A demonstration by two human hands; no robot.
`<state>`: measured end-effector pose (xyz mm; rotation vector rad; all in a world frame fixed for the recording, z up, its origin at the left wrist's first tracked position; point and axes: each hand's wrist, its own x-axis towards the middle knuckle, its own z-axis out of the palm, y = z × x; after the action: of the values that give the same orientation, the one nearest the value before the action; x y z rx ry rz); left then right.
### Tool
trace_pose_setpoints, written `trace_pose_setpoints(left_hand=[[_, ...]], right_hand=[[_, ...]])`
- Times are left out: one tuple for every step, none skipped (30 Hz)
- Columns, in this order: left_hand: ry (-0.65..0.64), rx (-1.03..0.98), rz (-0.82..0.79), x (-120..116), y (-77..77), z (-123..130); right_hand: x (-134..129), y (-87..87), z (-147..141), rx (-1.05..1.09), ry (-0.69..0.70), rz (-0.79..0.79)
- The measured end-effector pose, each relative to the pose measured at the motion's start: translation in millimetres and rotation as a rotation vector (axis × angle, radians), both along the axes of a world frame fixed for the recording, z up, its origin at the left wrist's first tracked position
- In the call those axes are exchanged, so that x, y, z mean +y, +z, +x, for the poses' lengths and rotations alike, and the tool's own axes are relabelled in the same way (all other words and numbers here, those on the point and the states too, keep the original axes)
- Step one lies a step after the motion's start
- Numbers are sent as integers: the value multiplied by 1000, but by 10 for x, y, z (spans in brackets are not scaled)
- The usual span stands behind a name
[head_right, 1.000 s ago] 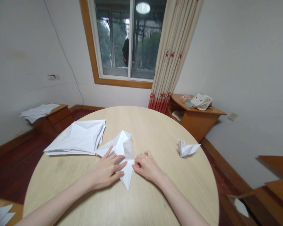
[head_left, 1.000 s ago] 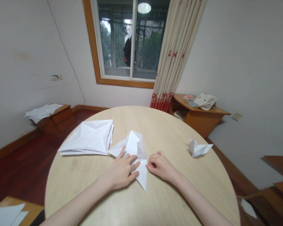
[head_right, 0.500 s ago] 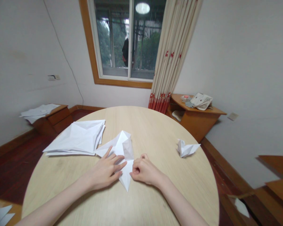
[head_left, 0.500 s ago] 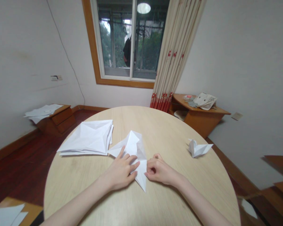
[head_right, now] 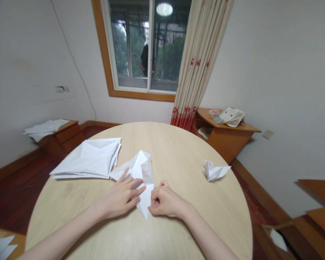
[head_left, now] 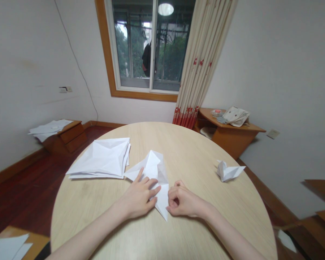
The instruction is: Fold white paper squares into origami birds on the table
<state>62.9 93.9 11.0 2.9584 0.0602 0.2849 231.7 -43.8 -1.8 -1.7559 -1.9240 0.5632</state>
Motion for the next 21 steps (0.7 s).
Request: trace_pose_setpoints(left_hand=[[-2,-4,2,2,-5,0],[-4,-9,4,5,-10,0],[-6,-14,7,8,-14,0],[-7,-18,10,10,-18,-1],[-7,-19,14,11,-20,-1],[-7,-18,16,12,-20,-2],[-6,-14,17,13,-20,-2],[-5,-10,18,13,-18,-3],[-4,-8,19,13,-17,-3],[-3,-7,19,13,-16,-3],[-3,-8,20,14,-15,-3],[-3,-11,21,15,-16,-2],[-4,-13,22,16,-17,-1],[-5,-14,24,17,-18,0],[-6,-13,25,18,-18,1],[-8,-14,27,19,-18,2],[-10,-16,27,18,-18,3],[-12,-19,27,17,-16,4],[-13,-23,25,16,-14,3],[-14,-25,22,14,-11,3],[-14,-25,18,12,-7,1]], right_hand=[[0,-3,0,7,5,-5],[0,-5,-2,13,10,-11],[0,-6,-4,17,13,-18],[-1,-5,-7,21,17,-27],[-1,-2,-11,25,20,-39],[-3,3,-17,29,19,-51],[-4,9,-23,34,18,-63],[-6,15,-29,39,16,-73],[-7,21,-36,46,14,-82],[-8,26,-41,54,12,-89],[-9,32,-46,60,11,-96],[-9,37,-49,67,10,-103],[-9,41,-51,72,10,-113],[-9,46,-52,75,9,-123],[-9,51,-52,77,8,-135],[-9,56,-52,79,8,-147],[-11,61,-53,80,8,-159],[-13,67,-55,80,8,-169],[-15,73,-57,79,6,-176],[-19,78,-59,79,4,-178],[-23,83,-61,80,3,-177]])
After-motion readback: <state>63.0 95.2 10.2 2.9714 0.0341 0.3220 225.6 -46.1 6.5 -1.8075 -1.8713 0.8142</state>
